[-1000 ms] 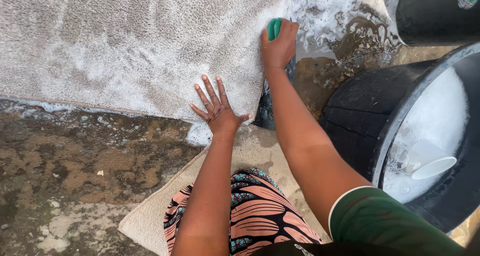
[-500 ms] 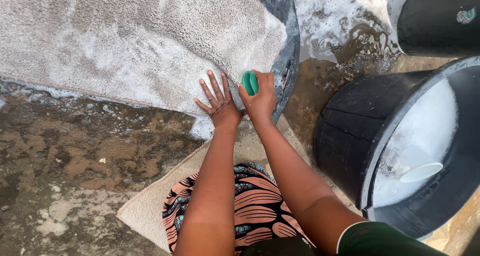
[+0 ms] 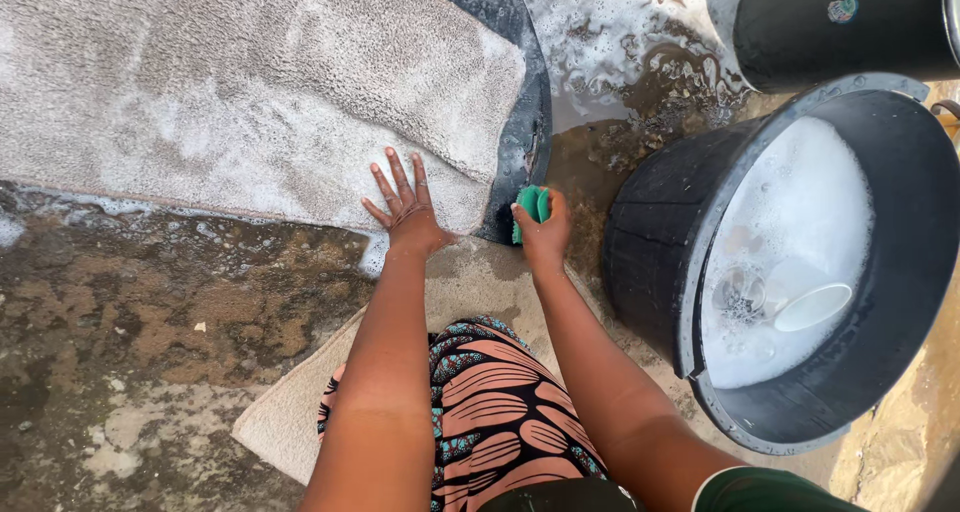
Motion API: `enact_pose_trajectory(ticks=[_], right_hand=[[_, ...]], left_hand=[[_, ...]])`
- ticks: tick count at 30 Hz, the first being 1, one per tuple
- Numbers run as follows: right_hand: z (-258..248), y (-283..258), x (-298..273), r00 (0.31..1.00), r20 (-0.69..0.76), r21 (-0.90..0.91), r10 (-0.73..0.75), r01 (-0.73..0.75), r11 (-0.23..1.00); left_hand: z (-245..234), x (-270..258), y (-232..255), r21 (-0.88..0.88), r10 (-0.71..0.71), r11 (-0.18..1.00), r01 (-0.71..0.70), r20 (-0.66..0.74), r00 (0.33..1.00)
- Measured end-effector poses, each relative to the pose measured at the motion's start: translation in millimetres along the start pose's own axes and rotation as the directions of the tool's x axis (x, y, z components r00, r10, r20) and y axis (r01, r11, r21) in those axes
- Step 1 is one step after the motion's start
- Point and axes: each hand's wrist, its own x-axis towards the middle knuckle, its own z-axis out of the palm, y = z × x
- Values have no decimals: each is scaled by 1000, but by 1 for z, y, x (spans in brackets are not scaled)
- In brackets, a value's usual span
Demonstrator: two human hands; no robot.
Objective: The person scrubs a rug using a brush and soapy water on the ground, pours water from a cup to rinse it, and then rolls and wrings the rug by hand.
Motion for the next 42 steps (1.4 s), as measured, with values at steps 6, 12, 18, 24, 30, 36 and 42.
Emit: enact_pose_trajectory(ticks=[6, 12, 18, 24, 30, 36, 42], right_hand=[[-29, -11, -37, 901, 259, 421, 347, -429, 800], [-81, -74, -25, 776, 478, 586, 411, -631, 509], [-165, -149, -28, 763, 591, 650, 263, -643, 405], [-285, -138, -28, 860, 492, 816, 137, -510, 271], [-297, 26, 21, 811, 415, 893, 413, -450, -16], [-257, 130, 44, 708, 452, 885, 543, -434, -170], [-270, -2, -12, 909, -102, 703, 405, -222, 676]], left_hand=[[13, -11, -10, -43, 79, 994, -96, -294, 952], [2, -46, -7, 78, 201, 980, -185, -361, 911], [-9, -98, -11, -172, 232, 885, -432, -642, 731], [-20, -149, 4, -113, 198, 920, -375, -691, 695], [-28, -175, 14, -32, 198, 932, -360, -788, 583], [-34, -190, 10, 48, 202, 962, -269, -788, 582], [-42, -208, 12, -42, 127, 960, -276, -814, 567]])
